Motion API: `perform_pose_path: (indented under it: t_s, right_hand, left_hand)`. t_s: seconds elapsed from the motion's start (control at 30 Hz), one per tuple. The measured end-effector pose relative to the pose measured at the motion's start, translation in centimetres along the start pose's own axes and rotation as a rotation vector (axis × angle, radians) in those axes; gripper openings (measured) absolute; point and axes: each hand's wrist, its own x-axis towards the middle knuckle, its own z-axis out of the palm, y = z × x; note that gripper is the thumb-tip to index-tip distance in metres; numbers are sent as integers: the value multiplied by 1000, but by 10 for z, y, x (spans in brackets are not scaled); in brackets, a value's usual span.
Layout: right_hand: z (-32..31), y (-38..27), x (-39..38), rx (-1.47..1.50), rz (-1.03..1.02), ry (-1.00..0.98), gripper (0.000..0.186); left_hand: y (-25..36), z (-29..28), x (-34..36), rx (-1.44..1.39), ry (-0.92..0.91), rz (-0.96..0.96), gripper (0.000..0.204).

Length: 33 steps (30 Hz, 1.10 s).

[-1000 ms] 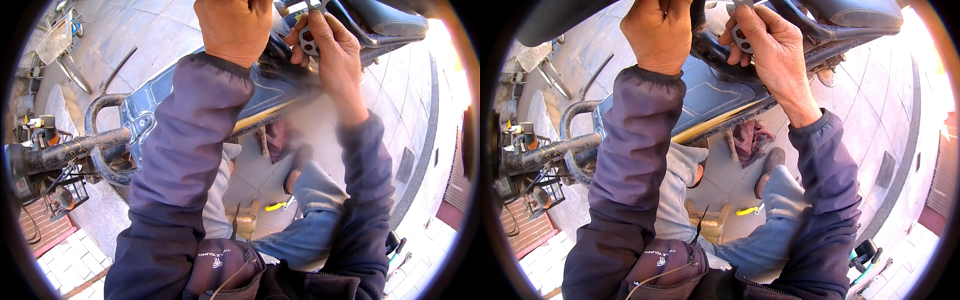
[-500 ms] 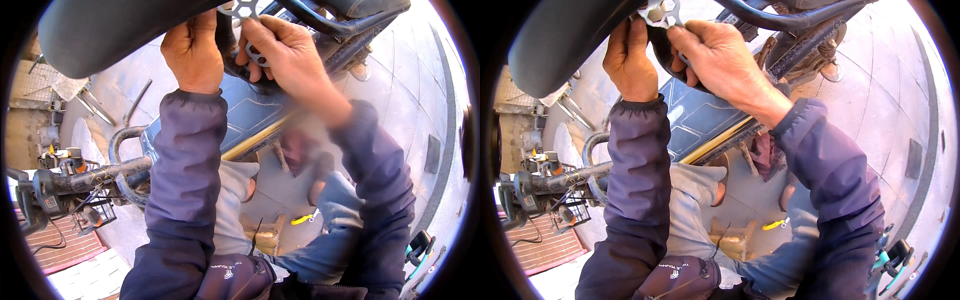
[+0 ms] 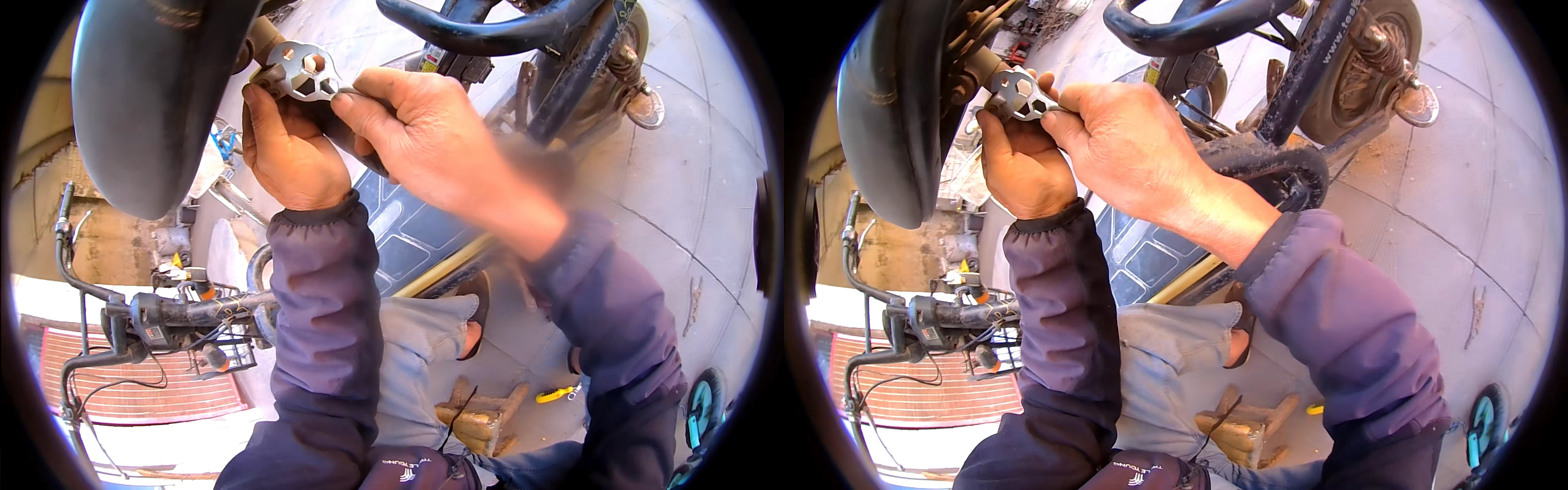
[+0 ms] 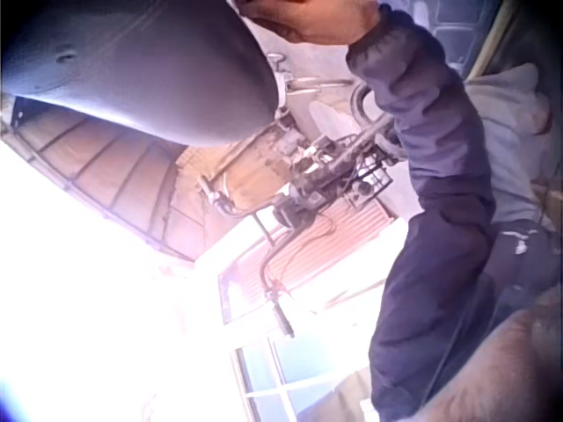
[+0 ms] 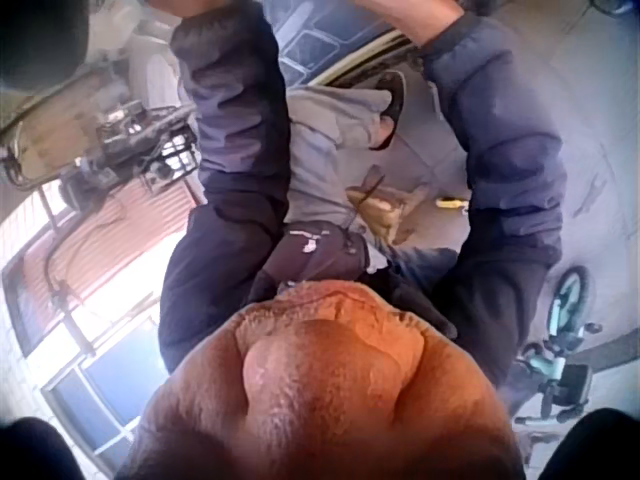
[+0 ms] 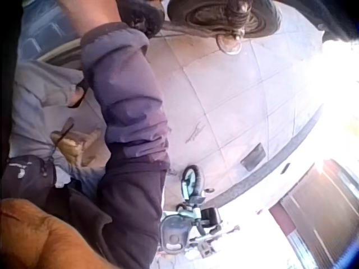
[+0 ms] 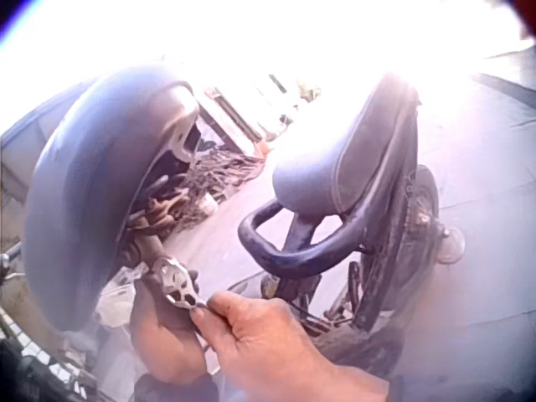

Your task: The person sits on the ground and uses a multi-tool wrench to tighten a bolt on the rear frame of a blue scooter. The person repeatedly adjusts the tool and applies force to the fastener near the seat.

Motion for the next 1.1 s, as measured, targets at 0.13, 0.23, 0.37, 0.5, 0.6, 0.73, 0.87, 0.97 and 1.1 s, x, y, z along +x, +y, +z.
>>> perform_pose_path:
  t_s: [0.13, 0.23, 0.37, 0.5, 0.6, 0.73, 0.87, 0.97, 1.1]
  right_hand:
    - [-9, 5, 1, 53, -3, 0, 24]
    - [-9, 3, 4, 137, 32, -11, 24]
    - [-3, -3, 7, 245, 30, -9, 24]
    - [6, 0, 11, 289, -1, 4, 24]
    - [17, 5, 14, 313, -68, 27, 24]
    - [18, 0, 13, 239, -71, 14, 25]
    - [30, 5, 12, 137, -80, 75, 24]
    - [38, -2, 10, 62, -59, 89, 25]
    - [38, -2, 9, -4, -75, 91, 28]
  left_hand:
    - [-2, 0, 0, -1, -46, 22, 55]
    - [0, 1, 1, -28, -68, 0, 55]
    - [3, 1, -3, -117, -6, -112, 55]
    - [7, 6, -5, -94, -13, -144, 63]
    - [5, 2, -3, -125, -61, -126, 63]
    - [5, -6, -1, -139, -99, -120, 62]
    - [3, -4, -1, -90, -77, -103, 64]
    - [5, -23, 6, -155, -256, -157, 66]
    - [5, -13, 3, -31, -196, -88, 73]
